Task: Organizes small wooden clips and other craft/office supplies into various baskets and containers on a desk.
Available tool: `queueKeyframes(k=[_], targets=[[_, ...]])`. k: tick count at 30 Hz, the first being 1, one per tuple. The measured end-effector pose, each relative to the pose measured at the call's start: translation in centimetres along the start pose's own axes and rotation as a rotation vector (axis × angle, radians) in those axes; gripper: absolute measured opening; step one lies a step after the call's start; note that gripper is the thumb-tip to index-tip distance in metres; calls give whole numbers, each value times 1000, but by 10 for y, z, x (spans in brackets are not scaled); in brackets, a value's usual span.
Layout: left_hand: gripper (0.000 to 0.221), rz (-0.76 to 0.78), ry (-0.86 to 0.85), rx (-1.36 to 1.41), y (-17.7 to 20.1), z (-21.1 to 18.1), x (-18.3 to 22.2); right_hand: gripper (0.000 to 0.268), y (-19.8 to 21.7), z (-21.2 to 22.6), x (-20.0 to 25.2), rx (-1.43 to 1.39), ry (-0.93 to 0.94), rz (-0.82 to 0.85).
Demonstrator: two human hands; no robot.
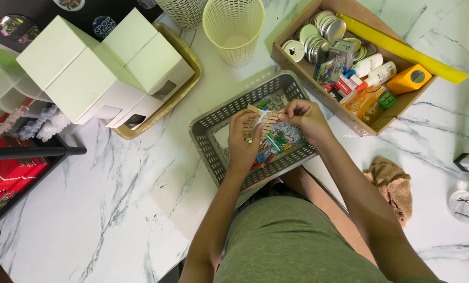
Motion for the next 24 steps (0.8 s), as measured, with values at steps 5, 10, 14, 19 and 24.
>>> queueKeyframes(k=[5, 10, 14, 19, 24], targets=[[28, -10, -13, -12, 1, 0, -1, 24, 0, -1, -1, -13, -3, 4], [29, 3, -1, -2, -1, 0, -2, 24, 4, -9, -5, -70, -7, -27], [29, -14, 27, 15, 1, 5, 0, 24, 1, -11, -6, -74, -24, 2], [29, -1, 21, -4, 1, 1, -1, 20, -15, 14, 2, 42, -54, 70], [30, -40, 46, 32, 3, 2, -2, 23, -43, 47, 13, 179, -69, 95]])
Point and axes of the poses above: each hand's wrist, its own x-axis away from the middle knuckle, its own y-axis out of the back of the hand, z = x × y, the point moved 8 cm from there along -x, towards the middle knuckle, and after that the axes turned 3 degrees about -y, right-handed, at the moved point
